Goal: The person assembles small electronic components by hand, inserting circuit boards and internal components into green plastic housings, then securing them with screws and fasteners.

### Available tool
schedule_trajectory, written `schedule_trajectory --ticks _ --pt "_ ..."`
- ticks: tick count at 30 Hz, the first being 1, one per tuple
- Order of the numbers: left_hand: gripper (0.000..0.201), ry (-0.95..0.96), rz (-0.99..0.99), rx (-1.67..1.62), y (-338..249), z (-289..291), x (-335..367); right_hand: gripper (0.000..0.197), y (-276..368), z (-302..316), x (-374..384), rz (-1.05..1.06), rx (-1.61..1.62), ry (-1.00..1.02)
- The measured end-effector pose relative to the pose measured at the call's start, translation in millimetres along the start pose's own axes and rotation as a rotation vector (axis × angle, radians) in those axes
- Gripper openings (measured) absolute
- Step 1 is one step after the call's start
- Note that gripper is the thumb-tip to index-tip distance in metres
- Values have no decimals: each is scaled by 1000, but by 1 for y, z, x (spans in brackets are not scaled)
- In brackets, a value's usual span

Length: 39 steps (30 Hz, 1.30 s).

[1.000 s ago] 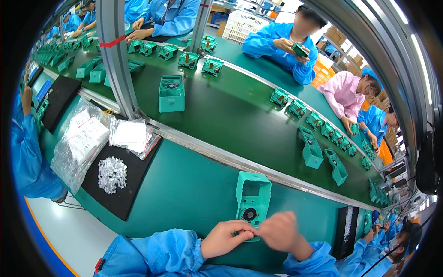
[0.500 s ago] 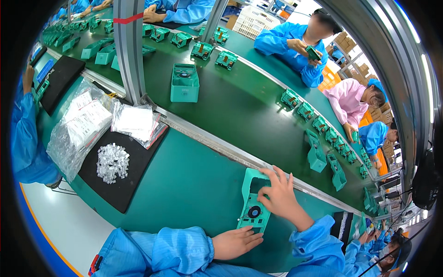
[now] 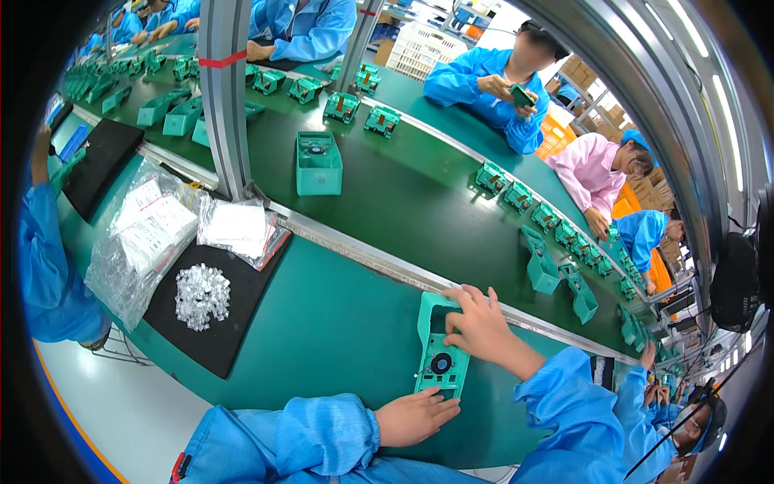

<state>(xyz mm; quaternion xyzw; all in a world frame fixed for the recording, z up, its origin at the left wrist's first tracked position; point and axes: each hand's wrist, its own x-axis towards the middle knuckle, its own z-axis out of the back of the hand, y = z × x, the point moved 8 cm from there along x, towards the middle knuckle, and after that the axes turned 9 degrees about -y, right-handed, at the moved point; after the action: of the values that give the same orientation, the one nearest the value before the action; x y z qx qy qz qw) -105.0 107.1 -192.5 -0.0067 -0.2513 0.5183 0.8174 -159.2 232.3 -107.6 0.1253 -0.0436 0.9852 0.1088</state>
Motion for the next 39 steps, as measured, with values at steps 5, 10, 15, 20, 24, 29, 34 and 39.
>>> schedule_trajectory --ticks 5,10,15,20,24,29,34,39 --pt "45 15 5 -27 3 -3 -3 18 18 43 6 322 14 -256" --pt "45 10 -32 -24 3 2 -1 30 64 31 8 675 -58 -283" --pt "42 7 -51 -22 9 25 3 21 32 5 12 716 -228 -244" --pt "37 -307 -69 -69 10 62 -3 17 -48 4 22 260 -55 -337" --pt "38 -347 -18 96 12 70 -2 21 -152 -8 27 -433 95 -407" --pt "34 -431 -13 83 19 64 -4 26 -200 -24 46 -684 153 -282" --pt "40 -407 -1 24 18 65 -6 41 -138 3 97 -626 -182 -299" --pt "40 -230 -6 -39 24 24 -11 58 1 -21 223 -415 743 -289"
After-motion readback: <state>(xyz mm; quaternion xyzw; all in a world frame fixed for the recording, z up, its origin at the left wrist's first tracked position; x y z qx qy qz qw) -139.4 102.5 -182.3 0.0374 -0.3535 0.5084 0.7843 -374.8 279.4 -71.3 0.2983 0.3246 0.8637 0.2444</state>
